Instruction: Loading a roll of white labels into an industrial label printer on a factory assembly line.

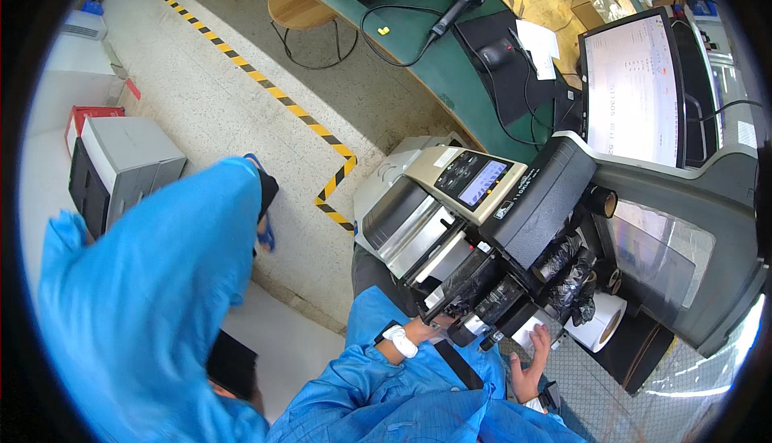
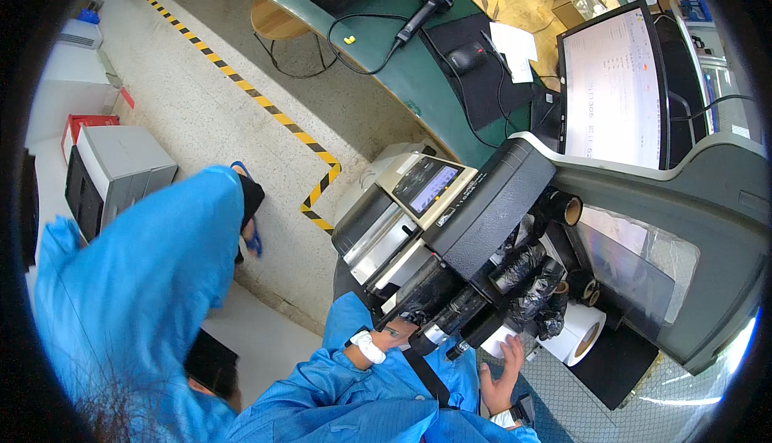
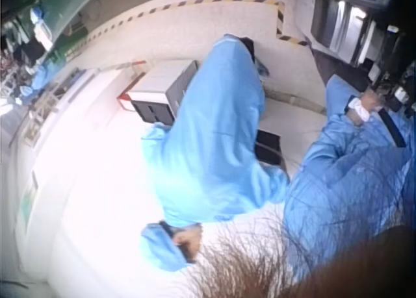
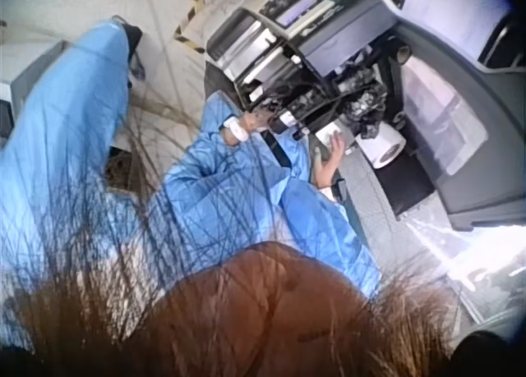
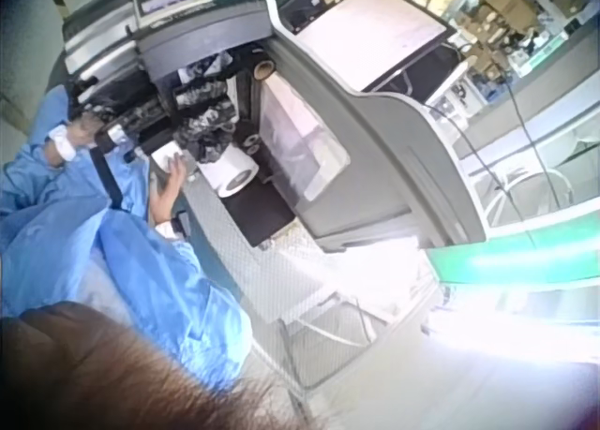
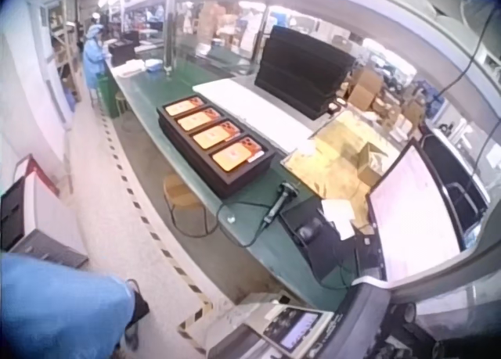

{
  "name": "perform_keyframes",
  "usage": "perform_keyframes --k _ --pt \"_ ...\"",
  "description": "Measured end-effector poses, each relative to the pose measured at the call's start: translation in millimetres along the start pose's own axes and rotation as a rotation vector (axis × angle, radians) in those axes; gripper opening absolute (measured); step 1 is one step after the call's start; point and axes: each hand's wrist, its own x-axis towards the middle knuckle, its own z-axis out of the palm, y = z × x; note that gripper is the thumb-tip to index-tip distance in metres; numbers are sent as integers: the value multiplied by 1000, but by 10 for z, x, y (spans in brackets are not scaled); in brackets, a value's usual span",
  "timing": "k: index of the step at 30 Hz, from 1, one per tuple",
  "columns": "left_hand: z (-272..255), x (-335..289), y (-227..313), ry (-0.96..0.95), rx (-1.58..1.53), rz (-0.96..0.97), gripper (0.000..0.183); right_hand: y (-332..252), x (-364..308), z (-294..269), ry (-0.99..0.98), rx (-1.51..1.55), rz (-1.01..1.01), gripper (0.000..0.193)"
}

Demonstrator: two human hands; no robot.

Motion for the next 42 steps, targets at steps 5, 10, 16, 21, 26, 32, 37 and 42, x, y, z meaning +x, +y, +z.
perform_keyframes --k 5,10,16,21,26,32,37,42 --pt "-4 -25 -75 -34 287 45 22 43 9 -19 -18 20 -17 65" --pt "-11 -41 -153 -80 425 55 22 79 -7 -54 -44 18 -12 66" --pt "-30 -83 -52 86 167 87 22 63 24 -95 -27 28 -38 63" --pt "-512 -47 1331 202 -262 -312 26 115 33 -125 -40 -19 28 62" --pt "-985 -541 1278 436 -415 -299 14 72 32 -128 -55 -2 -7 62" --pt "-1341 -274 2413 852 38 30 15 -16 46 -59 9 6 -24 54" --pt "-1419 362 2799 652 446 165 30 -14 51 -78 34 -30 -18 59" --pt "-1482 472 2789 531 594 139 45 -178 64 -47 -21 -87 59 67"
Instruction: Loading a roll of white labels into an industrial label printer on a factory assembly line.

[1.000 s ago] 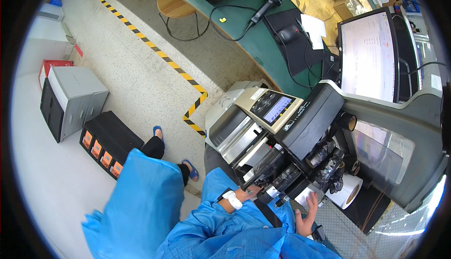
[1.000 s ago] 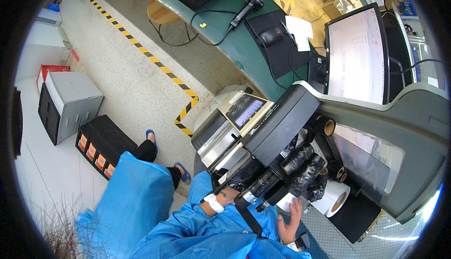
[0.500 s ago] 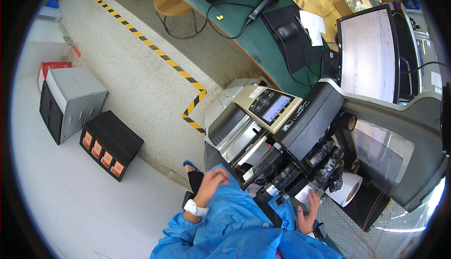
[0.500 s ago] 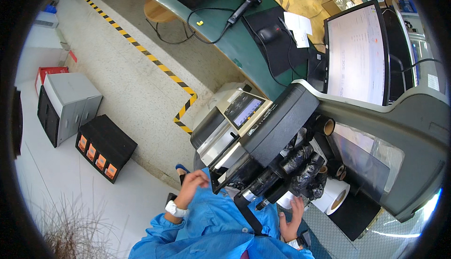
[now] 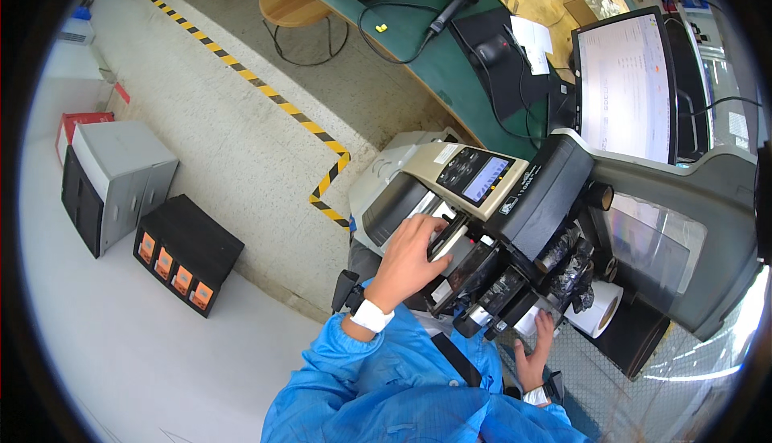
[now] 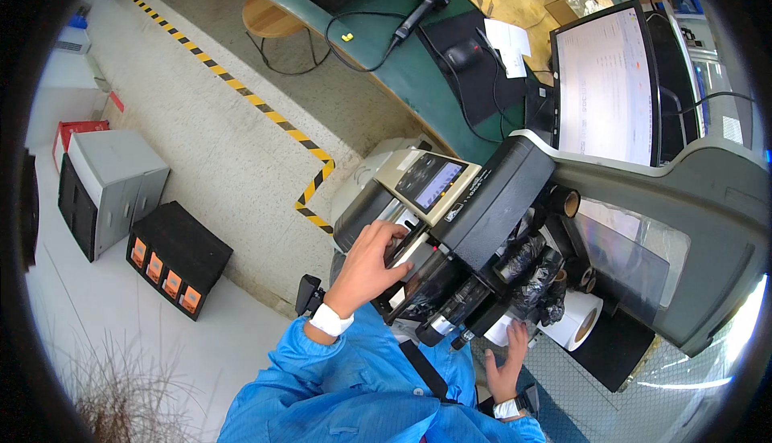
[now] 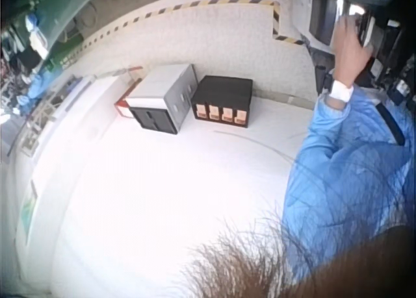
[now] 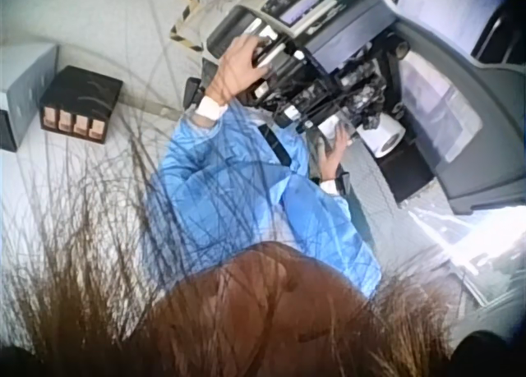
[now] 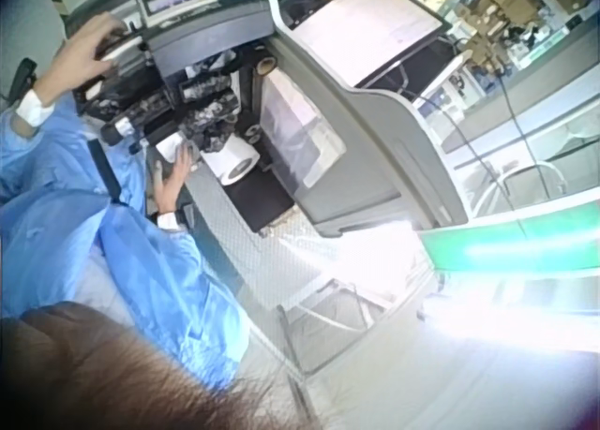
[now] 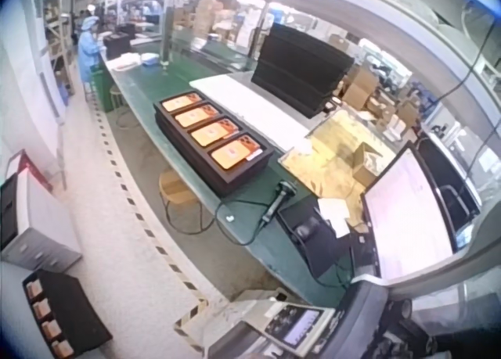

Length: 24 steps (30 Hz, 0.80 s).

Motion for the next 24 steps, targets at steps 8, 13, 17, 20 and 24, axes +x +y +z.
perform_keyframes --k 8,13,17,20,24 --pt "69 44 -17 14 -69 -3 44 -51 -24 113 -1 -45 14 76" --pt "128 3 -36 50 -121 -19 41 -65 -14 175 43 -41 7 75" --pt "141 -13 -51 57 -188 -25 35 -79 -7 229 75 -32 -6 74" --pt "149 -4 -59 71 -180 11 32 -98 -4 283 102 -26 -11 72" --pt "190 24 -110 70 -186 -11 34 -49 -63 314 184 89 -7 70"
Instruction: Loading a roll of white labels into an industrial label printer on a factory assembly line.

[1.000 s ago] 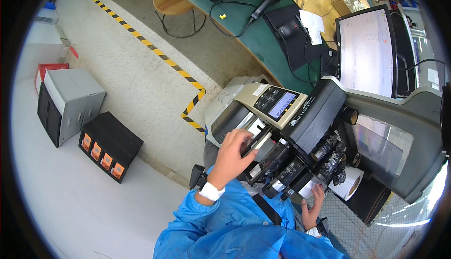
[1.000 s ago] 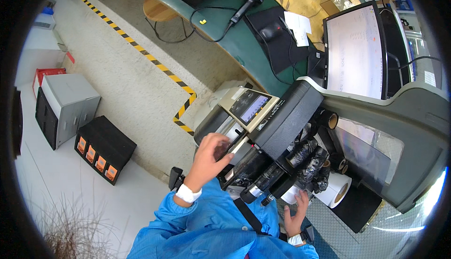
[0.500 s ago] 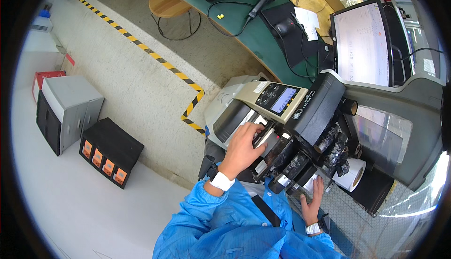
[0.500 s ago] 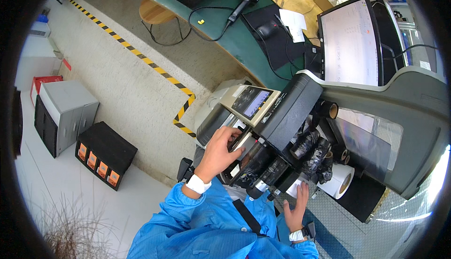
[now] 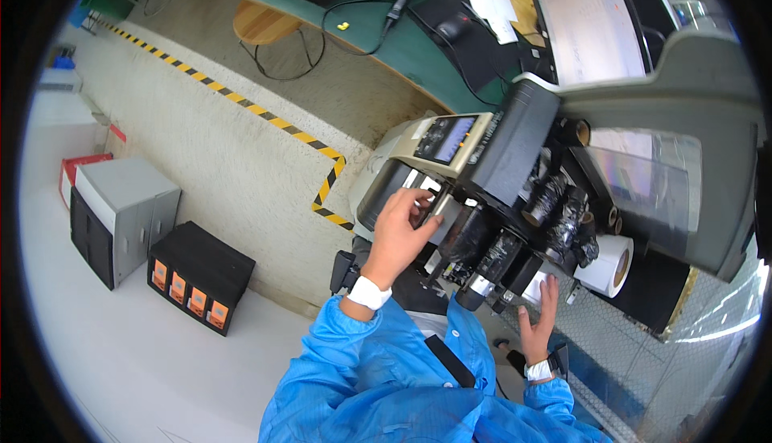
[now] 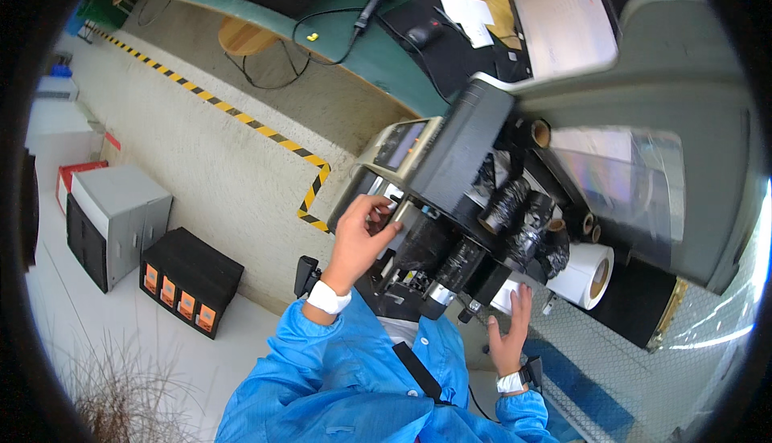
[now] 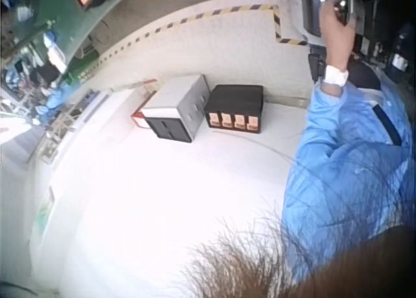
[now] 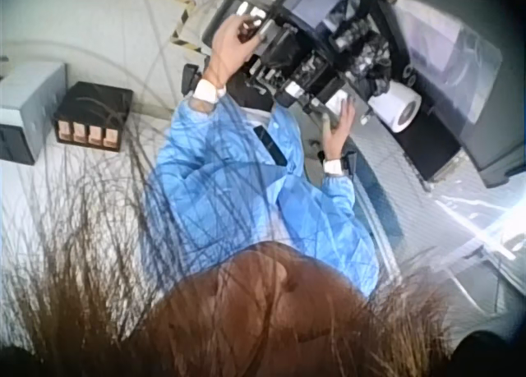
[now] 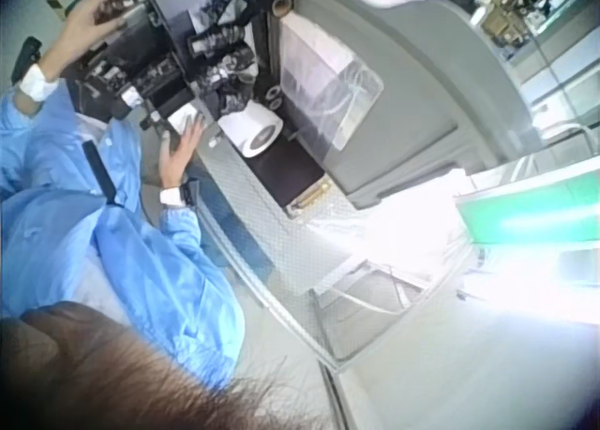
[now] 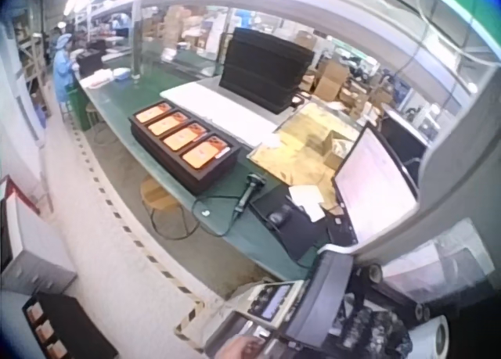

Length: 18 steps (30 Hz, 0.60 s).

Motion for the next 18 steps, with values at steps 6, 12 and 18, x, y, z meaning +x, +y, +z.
perform_keyframes --k 6,12,18 --pt "-39 -105 -55 50 -109 -110 26 360 -198 41 213 75 -31 55" --pt "-143 -846 -236 370 -189 -123 14 513 -46 94 170 131 -136 60" --pt "26 -1968 -489 259 34 -233 8 849 -126 198 345 287 -226 55"
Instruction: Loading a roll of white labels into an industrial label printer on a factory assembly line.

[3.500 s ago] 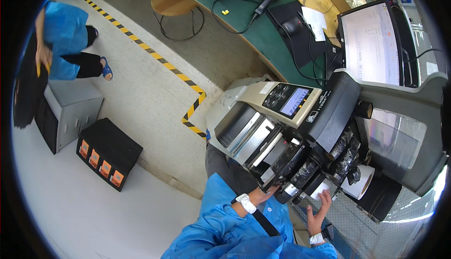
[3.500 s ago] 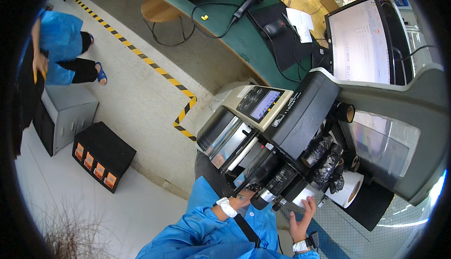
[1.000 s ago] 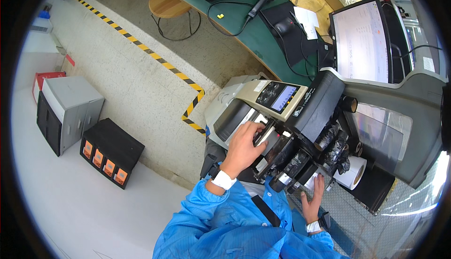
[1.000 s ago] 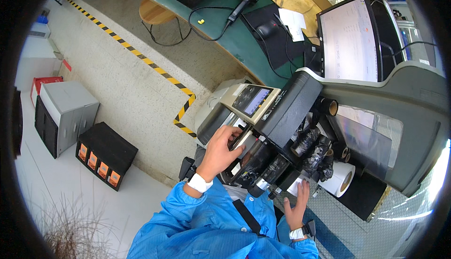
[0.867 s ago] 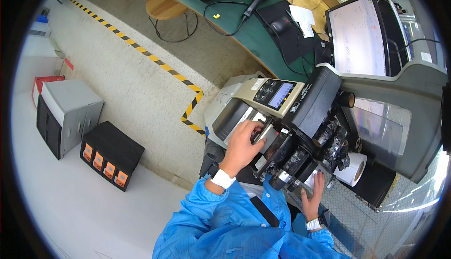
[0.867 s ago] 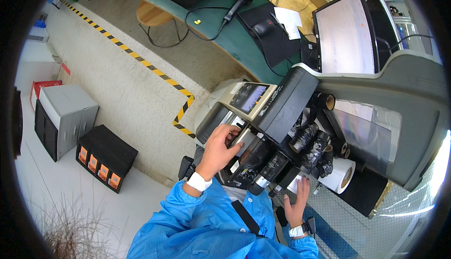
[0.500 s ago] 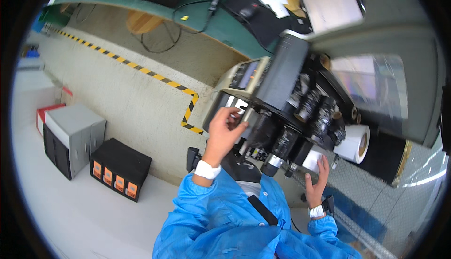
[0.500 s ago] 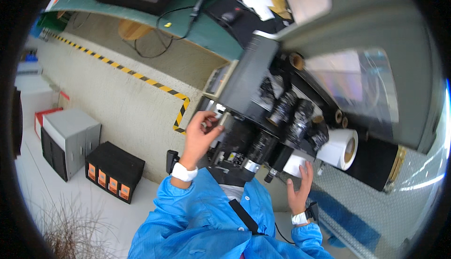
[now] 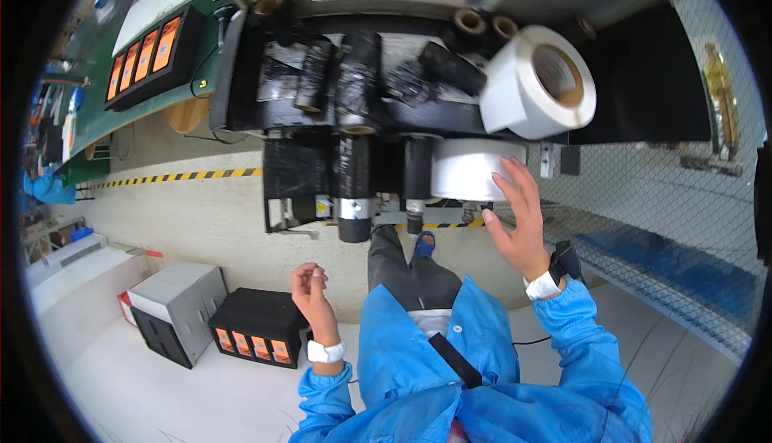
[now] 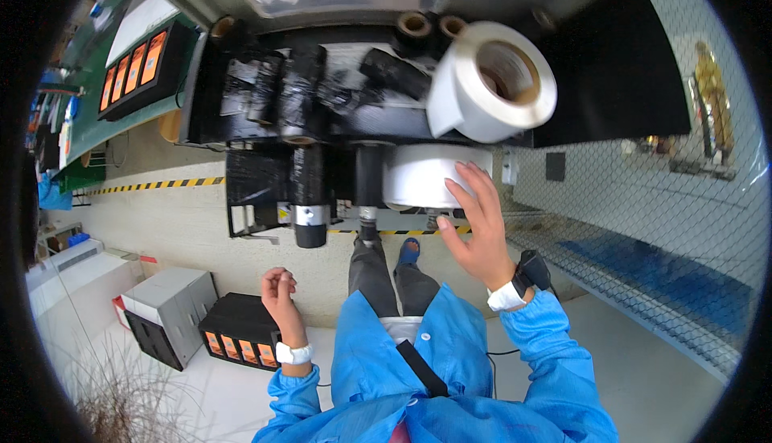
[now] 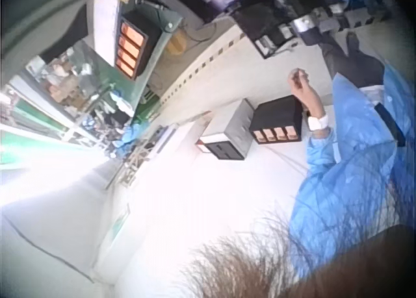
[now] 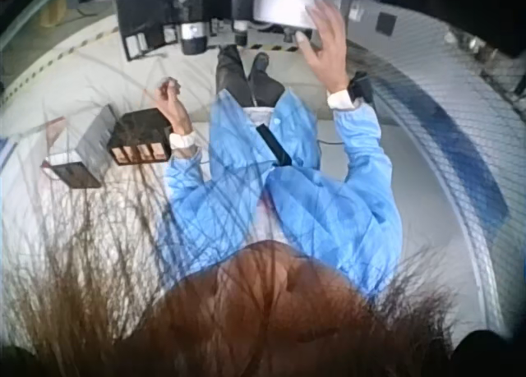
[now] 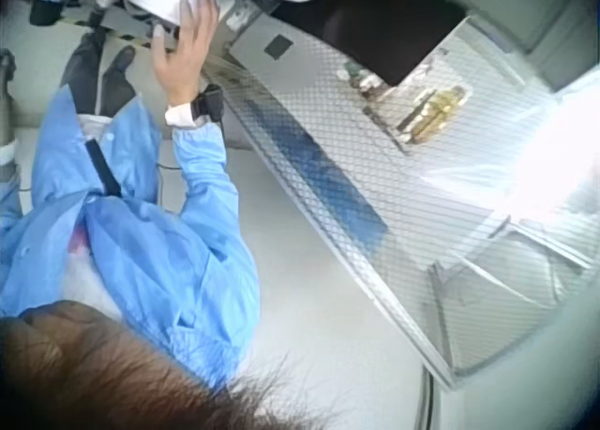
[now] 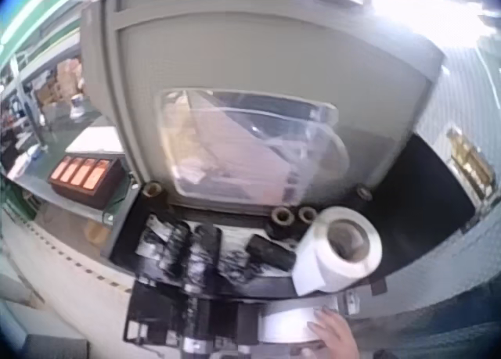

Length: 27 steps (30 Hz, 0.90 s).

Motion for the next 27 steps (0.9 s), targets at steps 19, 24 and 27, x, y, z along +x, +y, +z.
perform_keyframes --k 19,24,27 --pt "2176 -555 42 -513 -93 112 16 1118 -661 540 464 308 195 78" --pt "2314 -565 -231 -497 9 13 23 1187 -576 563 442 294 198 78" --pt "2381 -580 -231 -493 -20 -73 25 1083 -565 558 517 239 211 68"
